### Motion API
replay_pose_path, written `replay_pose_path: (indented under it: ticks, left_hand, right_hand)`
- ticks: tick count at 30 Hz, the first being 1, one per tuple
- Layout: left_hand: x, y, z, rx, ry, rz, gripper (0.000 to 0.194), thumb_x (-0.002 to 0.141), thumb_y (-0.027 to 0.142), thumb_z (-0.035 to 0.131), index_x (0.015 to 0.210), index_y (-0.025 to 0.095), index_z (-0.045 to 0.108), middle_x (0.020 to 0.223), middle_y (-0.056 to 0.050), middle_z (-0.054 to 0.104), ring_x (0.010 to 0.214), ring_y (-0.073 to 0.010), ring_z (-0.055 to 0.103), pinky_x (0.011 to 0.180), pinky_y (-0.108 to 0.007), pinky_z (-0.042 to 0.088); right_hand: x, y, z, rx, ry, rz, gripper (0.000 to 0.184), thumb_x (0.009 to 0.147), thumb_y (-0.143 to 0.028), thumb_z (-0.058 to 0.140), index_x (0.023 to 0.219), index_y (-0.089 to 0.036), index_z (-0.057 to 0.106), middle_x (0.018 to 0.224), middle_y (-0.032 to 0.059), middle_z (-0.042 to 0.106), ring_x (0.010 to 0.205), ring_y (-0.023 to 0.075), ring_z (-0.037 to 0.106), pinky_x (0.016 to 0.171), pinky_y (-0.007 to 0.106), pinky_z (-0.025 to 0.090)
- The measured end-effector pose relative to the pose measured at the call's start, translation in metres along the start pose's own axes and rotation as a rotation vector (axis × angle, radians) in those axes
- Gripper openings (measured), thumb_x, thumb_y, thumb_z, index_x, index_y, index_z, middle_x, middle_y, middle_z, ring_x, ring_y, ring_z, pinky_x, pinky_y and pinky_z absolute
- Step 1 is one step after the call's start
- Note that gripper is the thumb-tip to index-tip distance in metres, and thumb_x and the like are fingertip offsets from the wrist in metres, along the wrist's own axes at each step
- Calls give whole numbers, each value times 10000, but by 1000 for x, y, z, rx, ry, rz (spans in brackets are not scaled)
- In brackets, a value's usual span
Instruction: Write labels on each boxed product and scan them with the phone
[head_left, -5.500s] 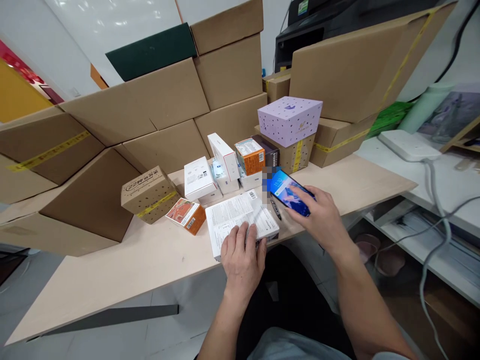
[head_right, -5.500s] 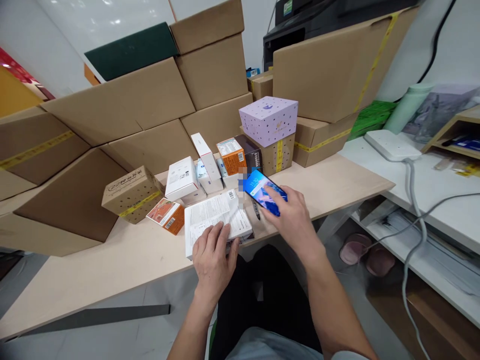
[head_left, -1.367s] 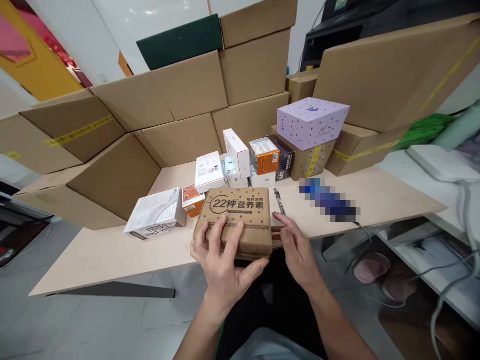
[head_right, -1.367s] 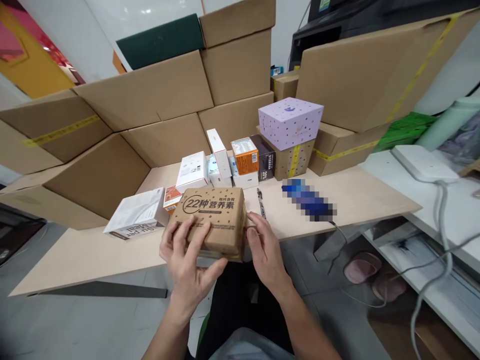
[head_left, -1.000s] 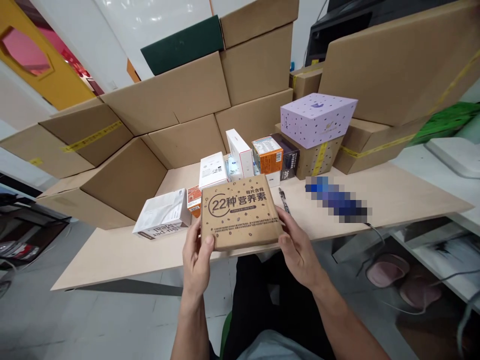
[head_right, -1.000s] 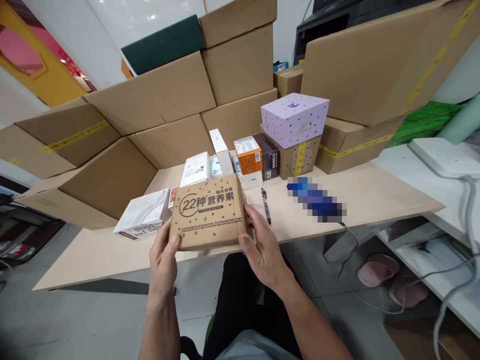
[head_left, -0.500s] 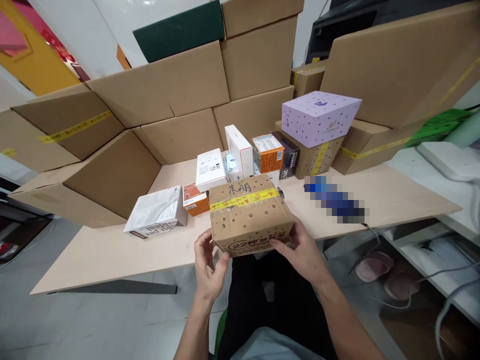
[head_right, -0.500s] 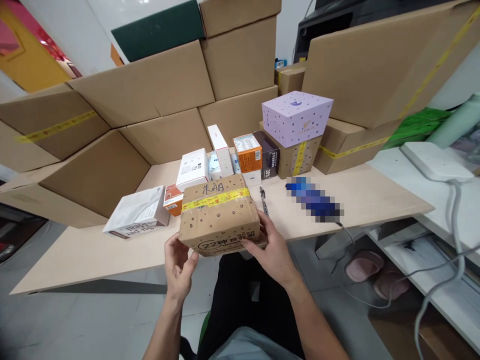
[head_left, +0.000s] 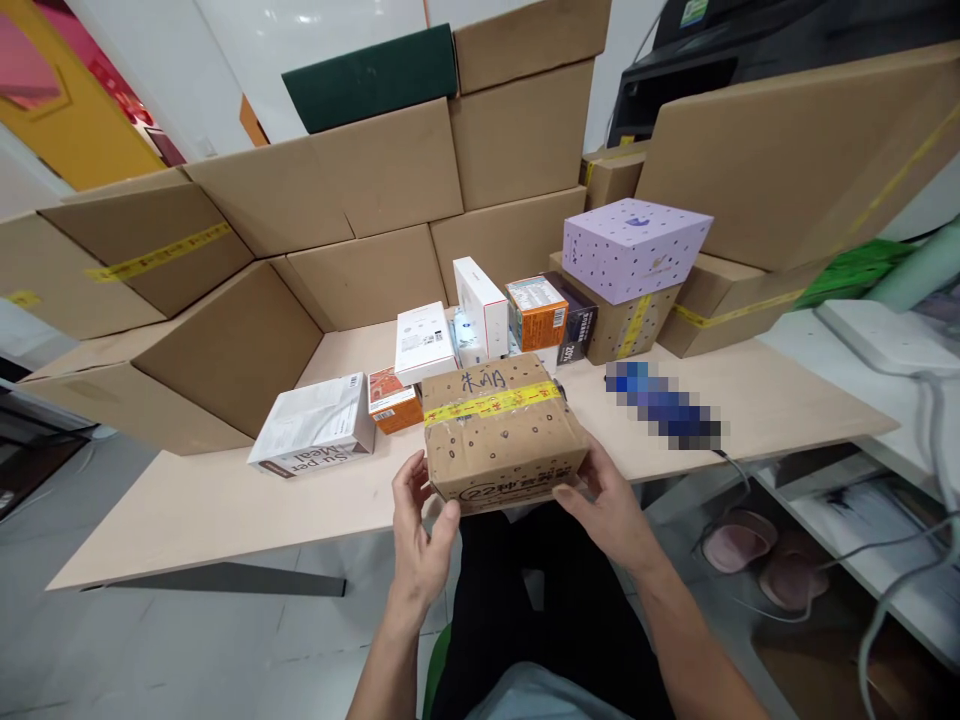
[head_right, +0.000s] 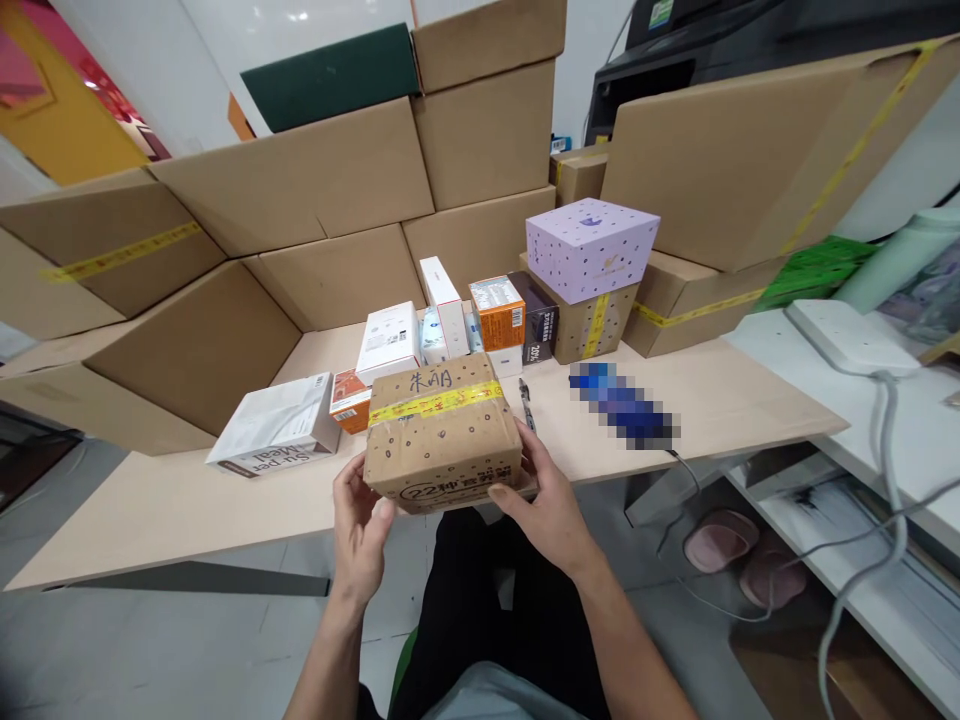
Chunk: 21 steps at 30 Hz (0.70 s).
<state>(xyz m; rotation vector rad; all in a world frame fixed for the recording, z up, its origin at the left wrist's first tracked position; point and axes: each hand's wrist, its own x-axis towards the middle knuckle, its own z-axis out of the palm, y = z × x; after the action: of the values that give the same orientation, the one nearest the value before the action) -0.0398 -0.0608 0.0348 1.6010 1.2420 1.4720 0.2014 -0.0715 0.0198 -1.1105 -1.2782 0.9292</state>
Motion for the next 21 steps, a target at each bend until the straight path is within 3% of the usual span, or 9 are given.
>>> replay_pose_path:
  ticks: [5,8,10,14,21]
  left_hand:
    - [21,25,-8,65,-100,-35,666,927,691,325,1395,255,510,1352,-117,578,1191,-281,565,885,-396,528]
    - [22,37,-7,116,-60,36,550,936,581,467,1368,251,549,1363,-104,580,1278,-291,516,1028,-417,460]
    - [16,39,-8,36,-54,54,530,912,485,571,1384,248,531,1391,-103,561,1319,-302,494,1075,-423,430]
    - [1,19,-10,-129,-56,51,569,849,384,675,1374,243,508,1375,-117,566,1284,-307,538,1034,-423,476]
    - [-17,-30,-3,-7,24,9,463,835,273,659,1268,224,501,1217,-115,614,1144,-244,615,954,-396,518]
  right_hand:
    - [11,-27,2,99,-1,-21,786,880,-779,326,1420,-225,467,1392,137,577,1283,296,557,1010,424,527]
    - [9,-42,5,41,89,-56,615,924,-662,435,1371,-245,499,1404,116,571,1297,289,544,1024,417,517]
    - [5,-46,4,67,95,-109,514,931,-531,530,1373,-273,485,1467,97,515,1350,286,495,1073,430,479]
    - [-3,-32,-2,178,-8,-129,471,889,-401,633,1324,-297,484,1533,94,429,1428,292,395,1118,464,428]
    - [-4,2,4,108,19,22,366,838,-399,713,1127,-278,523,1340,104,576,1294,256,532,1039,424,484]
